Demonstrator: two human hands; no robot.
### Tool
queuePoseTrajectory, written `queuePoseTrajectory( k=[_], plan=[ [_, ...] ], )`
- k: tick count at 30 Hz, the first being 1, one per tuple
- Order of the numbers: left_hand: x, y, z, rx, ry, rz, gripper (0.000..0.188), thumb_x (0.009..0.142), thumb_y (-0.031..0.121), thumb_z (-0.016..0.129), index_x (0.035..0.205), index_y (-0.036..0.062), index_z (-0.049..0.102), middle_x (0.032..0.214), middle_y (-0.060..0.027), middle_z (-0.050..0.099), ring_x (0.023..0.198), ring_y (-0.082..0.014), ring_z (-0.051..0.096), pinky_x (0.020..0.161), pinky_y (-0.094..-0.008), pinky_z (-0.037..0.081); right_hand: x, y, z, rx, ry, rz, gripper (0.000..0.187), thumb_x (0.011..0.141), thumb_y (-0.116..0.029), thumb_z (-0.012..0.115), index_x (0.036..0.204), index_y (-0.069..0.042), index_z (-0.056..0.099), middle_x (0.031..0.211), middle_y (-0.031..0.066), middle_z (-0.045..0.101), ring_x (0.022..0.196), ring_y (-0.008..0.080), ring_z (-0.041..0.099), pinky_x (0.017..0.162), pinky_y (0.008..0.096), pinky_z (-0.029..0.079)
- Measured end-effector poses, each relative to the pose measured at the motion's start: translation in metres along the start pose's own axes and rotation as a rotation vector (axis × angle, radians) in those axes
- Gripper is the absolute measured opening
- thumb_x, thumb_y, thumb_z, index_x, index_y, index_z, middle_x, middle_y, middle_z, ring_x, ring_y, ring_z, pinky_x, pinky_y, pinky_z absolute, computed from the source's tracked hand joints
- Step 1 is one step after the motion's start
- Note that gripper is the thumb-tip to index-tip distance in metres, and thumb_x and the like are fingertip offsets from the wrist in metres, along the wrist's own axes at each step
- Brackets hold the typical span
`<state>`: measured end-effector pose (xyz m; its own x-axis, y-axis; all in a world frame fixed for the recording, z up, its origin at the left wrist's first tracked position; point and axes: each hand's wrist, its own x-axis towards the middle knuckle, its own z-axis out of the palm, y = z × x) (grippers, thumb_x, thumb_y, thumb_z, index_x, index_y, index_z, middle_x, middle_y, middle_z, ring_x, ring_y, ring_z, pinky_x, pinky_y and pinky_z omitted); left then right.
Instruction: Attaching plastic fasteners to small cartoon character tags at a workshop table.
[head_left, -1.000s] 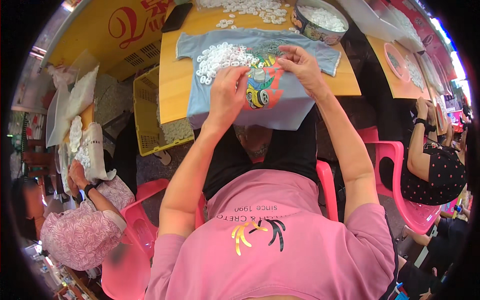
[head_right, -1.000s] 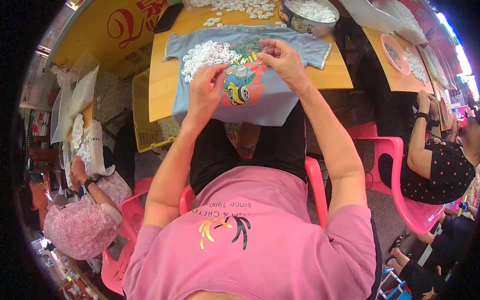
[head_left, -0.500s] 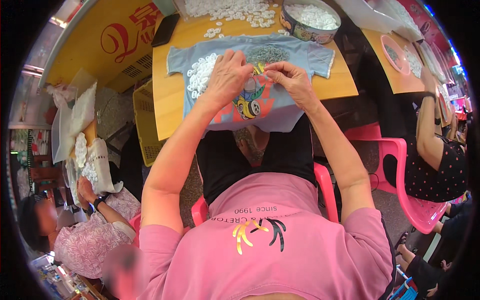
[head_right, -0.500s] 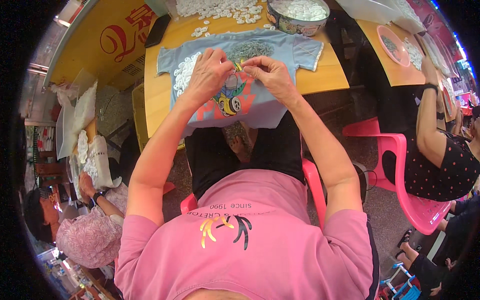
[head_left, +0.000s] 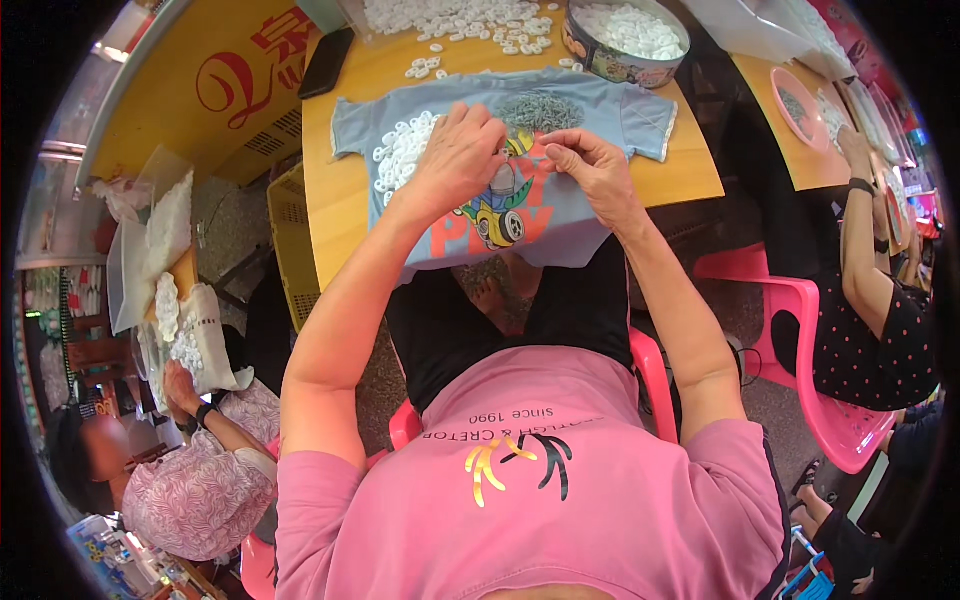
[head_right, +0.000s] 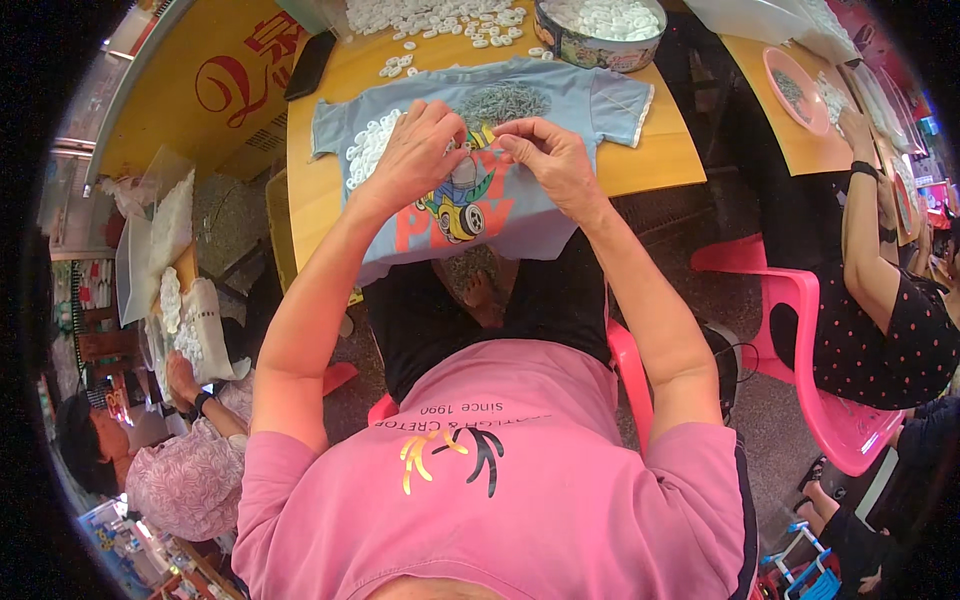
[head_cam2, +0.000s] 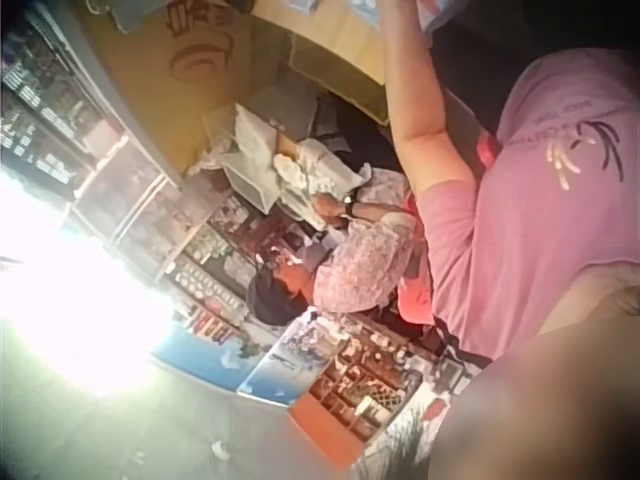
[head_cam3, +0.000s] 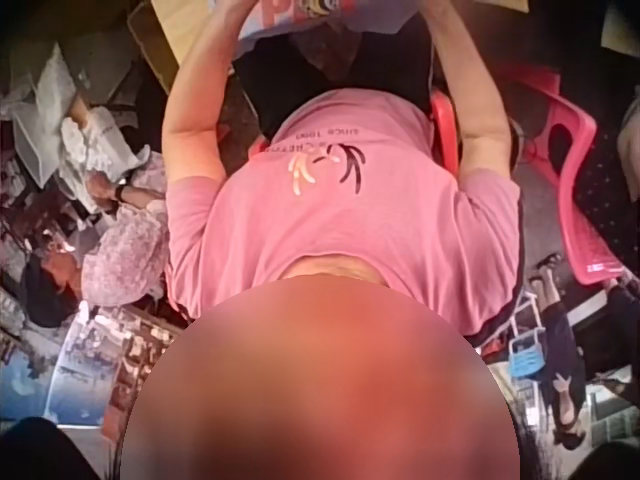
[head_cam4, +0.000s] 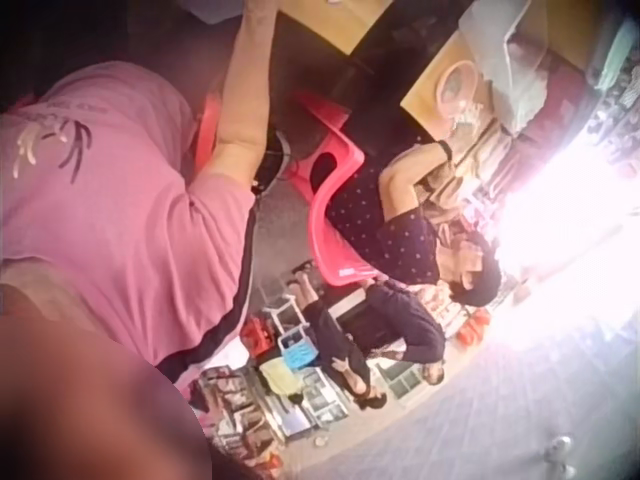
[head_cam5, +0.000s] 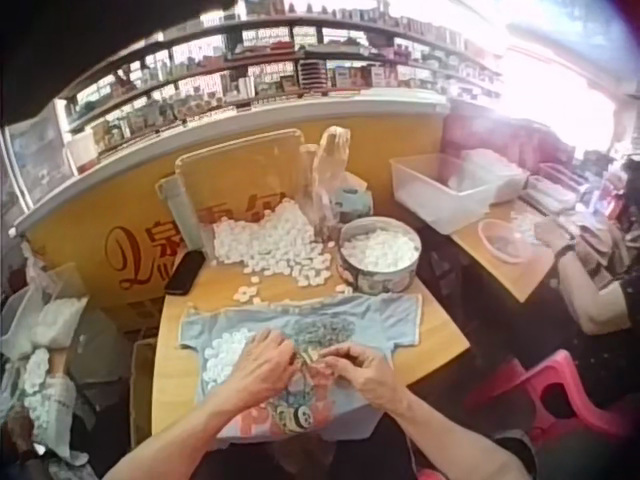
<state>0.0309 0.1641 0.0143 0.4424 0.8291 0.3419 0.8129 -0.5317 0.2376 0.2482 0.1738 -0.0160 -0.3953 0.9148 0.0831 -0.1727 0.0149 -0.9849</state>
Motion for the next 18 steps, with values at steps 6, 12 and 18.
queuePoseTrajectory(
  k=[6,12,18],
  plan=[
    [0.0024,0.0008,-0.0024,-0.007,-0.018,0.067,0.014,0.075,0.012,0.065,0.083,0.0061,0.056,0.090,-0.0090,0.053,0.093,-0.0294,0.049,0.079,-0.0403,0.041,-0.0008,0.0002,0.0004,0.035,0.047,-0.006,0.016,0.090,-0.011,0.064,0.103,-0.001,0.066,0.088,0.0001,0.064,0.080,0.0075,0.061,0.072,0.0194,0.046],
    [0.0018,0.0021,-0.0019,0.134,0.005,0.160,0.012,0.074,0.012,0.064,0.082,0.0058,0.057,0.090,-0.0079,0.054,0.092,-0.0279,0.050,0.079,-0.0390,0.043,-0.0008,0.0011,0.0051,0.069,0.079,-0.014,0.015,0.090,-0.008,0.064,0.103,-0.001,0.066,0.087,0.0004,0.064,0.078,0.0081,0.062,0.072,0.0210,0.047],
    [0.0065,-0.0060,-0.0062,-0.001,-0.072,0.082,0.014,0.076,0.015,0.066,0.084,0.0068,0.058,0.092,-0.0083,0.053,0.092,-0.0290,0.050,0.080,-0.0404,0.044,-0.0027,0.0037,0.0057,0.043,0.079,-0.054,0.015,0.091,-0.008,0.063,0.104,-0.002,0.067,0.090,0.0001,0.065,0.079,0.0067,0.059,0.072,0.0203,0.047]
  ],
)
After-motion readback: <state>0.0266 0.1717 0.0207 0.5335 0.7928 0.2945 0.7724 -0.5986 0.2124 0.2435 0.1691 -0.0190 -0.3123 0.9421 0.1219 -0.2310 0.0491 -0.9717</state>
